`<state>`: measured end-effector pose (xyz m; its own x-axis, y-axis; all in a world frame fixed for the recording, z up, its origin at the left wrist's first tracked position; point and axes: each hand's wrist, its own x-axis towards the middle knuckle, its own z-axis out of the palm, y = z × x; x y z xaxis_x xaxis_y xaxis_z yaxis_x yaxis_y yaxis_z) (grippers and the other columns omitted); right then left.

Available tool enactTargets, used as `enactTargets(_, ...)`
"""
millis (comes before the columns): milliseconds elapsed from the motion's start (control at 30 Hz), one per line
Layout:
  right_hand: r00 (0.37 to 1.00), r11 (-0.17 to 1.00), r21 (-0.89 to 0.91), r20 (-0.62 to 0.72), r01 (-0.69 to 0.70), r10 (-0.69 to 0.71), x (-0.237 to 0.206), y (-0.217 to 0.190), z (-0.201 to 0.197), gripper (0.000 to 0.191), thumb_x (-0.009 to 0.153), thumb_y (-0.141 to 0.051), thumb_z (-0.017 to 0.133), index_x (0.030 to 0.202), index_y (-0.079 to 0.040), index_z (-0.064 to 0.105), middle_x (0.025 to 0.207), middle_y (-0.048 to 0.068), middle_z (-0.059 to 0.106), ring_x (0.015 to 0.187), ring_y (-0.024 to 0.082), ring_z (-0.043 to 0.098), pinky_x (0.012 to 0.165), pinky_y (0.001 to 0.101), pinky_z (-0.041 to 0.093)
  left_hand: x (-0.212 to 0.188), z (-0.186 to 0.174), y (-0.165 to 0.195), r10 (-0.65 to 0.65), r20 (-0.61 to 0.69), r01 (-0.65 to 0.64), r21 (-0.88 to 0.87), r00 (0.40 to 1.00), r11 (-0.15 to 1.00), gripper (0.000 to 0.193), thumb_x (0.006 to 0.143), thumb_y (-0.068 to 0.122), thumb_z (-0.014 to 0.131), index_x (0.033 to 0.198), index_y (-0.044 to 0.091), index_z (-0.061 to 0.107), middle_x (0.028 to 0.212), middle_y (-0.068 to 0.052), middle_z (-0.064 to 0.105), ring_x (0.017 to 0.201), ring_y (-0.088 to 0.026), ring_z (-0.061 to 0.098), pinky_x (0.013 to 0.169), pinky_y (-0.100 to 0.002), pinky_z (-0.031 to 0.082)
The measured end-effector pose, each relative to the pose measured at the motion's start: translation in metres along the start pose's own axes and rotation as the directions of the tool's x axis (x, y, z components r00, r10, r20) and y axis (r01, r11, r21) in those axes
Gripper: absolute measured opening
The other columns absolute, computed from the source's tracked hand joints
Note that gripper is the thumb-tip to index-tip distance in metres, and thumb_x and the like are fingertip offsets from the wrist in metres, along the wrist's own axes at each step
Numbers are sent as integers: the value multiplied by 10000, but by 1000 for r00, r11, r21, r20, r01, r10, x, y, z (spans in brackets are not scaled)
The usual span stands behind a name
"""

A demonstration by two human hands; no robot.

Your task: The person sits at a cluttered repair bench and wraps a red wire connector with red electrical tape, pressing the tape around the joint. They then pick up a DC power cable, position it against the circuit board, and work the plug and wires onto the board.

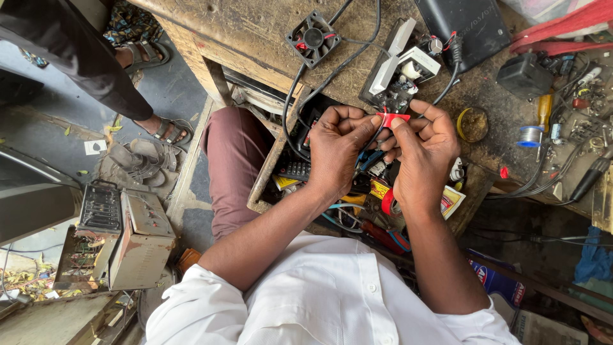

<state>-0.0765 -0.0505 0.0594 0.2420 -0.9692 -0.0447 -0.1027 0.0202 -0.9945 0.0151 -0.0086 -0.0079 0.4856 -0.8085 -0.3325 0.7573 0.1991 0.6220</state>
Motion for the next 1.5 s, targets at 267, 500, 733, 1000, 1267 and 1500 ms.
enactTargets(267, 999, 997, -66, -17, 43, -44, 0, 1, 0, 311, 978, 31, 690, 1258, 47, 557, 930, 100, 685, 634, 105, 636, 494, 211, 463, 1, 2, 2, 218, 46, -221, 81, 975, 972, 214, 933, -59, 724, 1046, -29, 545, 956, -145, 741, 886, -131, 718, 807, -261, 602)
enactTargets(500, 998, 997, -51, 0, 64, -64, 2, 2, 0, 322, 973, 44, 682, 1268, 49, 551, 981, 105, 700, 650, 102, 634, 512, 210, 468, 1, 4, 5, 313, 67, -320, 146, 947, 936, 204, 950, -69, 730, 1035, -31, 549, 949, -110, 696, 902, -111, 695, 841, -266, 599)
enactTargets(733, 998, 998, -30, 23, 57, -56, -1, 3, -2, 311, 984, 50, 680, 1273, 39, 567, 1006, 113, 716, 693, 109, 658, 555, 217, 486, -13, 10, 10, 468, 122, -481, 312, 875, 819, 173, 983, -27, 729, 1063, -28, 576, 975, -68, 702, 905, -75, 650, 849, -246, 571)
enactTargets(1000, 999, 1000, 9, 18, 28, -29, -1, 1, -5, 301, 981, 40, 673, 1266, 30, 574, 1015, 112, 727, 695, 114, 668, 555, 216, 495, -22, 12, 21, 642, 346, -686, 604, 684, 405, 183, 966, 10, 766, 1095, 22, 637, 1004, -95, 738, 891, -173, 735, 780, -282, 578)
enactTargets(1267, 998, 1000, 12, 54, 16, -16, 4, 1, -12, 318, 980, 25, 688, 1275, 19, 571, 1023, 105, 719, 716, 100, 654, 577, 222, 514, -18, 13, 14, 570, 269, -620, 484, 777, 617, 192, 979, -13, 746, 1108, -3, 604, 1015, -94, 739, 912, -145, 710, 829, -284, 590)
enactTargets(1500, 997, 1000, 20, 75, 14, -15, 6, 2, -16, 315, 987, 19, 688, 1278, 20, 567, 1053, 110, 720, 732, 106, 658, 585, 226, 516, -6, 14, 10, 362, 130, -383, 232, 923, 894, 295, 927, -54, 751, 1106, -22, 517, 991, -100, 703, 916, -111, 694, 859, -263, 595)
